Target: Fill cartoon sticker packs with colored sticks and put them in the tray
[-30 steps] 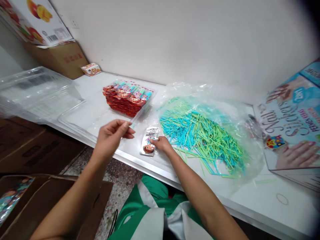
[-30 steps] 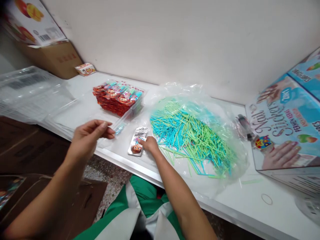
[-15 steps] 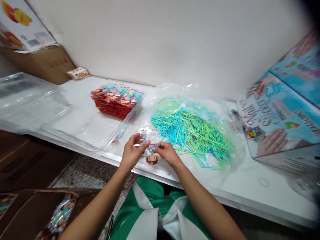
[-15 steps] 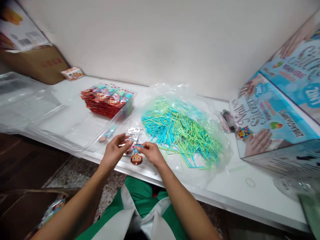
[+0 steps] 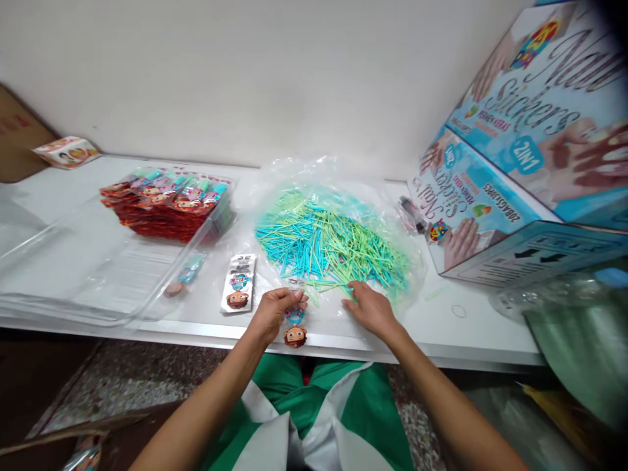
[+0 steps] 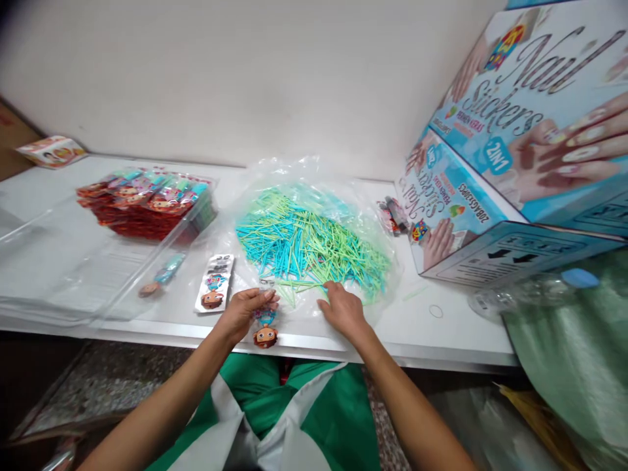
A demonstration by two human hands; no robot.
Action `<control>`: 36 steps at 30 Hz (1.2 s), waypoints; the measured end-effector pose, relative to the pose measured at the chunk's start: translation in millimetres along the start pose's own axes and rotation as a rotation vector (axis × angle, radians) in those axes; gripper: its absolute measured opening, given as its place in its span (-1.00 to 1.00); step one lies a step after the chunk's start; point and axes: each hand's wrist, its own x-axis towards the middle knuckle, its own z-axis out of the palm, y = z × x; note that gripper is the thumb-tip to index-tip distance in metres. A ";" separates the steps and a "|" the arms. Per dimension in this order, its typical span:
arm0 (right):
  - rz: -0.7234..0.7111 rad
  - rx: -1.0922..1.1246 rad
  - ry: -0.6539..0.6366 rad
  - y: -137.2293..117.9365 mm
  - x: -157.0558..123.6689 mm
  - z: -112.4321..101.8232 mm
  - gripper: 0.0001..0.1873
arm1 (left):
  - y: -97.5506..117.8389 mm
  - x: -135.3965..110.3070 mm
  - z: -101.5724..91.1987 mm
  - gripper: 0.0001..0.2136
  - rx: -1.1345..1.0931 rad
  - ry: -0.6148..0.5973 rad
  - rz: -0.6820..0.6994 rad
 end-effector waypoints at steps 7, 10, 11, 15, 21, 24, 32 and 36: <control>-0.008 -0.316 -0.142 0.7 40.9 -5.9 -0.67 | -23.8 13.6 -6.5 -0.72 0.006 -0.038 0.020; -0.011 -0.306 -0.177 -1.6 60.3 -7.1 -0.68 | -29.2 14.1 -11.4 -0.72 -0.028 -0.030 0.029; -0.014 -0.297 -0.189 -1.5 65.1 -7.5 -0.69 | -30.4 13.9 -12.4 -0.73 -0.043 -0.028 0.035; -0.038 -0.225 -0.220 6.2 71.9 -13.0 -0.75 | -34.5 13.8 -15.0 -0.77 -0.094 -0.024 0.068; -0.103 0.036 -0.185 27.5 66.9 -26.3 -0.58 | -39.8 17.0 -18.8 -0.72 -0.152 -0.030 0.107; -0.128 0.196 -0.180 29.4 65.8 -21.4 -0.54 | -40.4 18.2 -19.3 -0.69 -0.161 -0.026 0.117; -0.066 0.211 -0.031 23.4 54.3 -6.1 -0.60 | -42.9 18.8 -19.3 -0.72 -0.147 -0.031 0.138; -0.098 -0.047 -0.090 25.6 42.3 -23.6 -0.59 | -42.2 18.1 -18.5 -0.73 -0.129 -0.026 0.147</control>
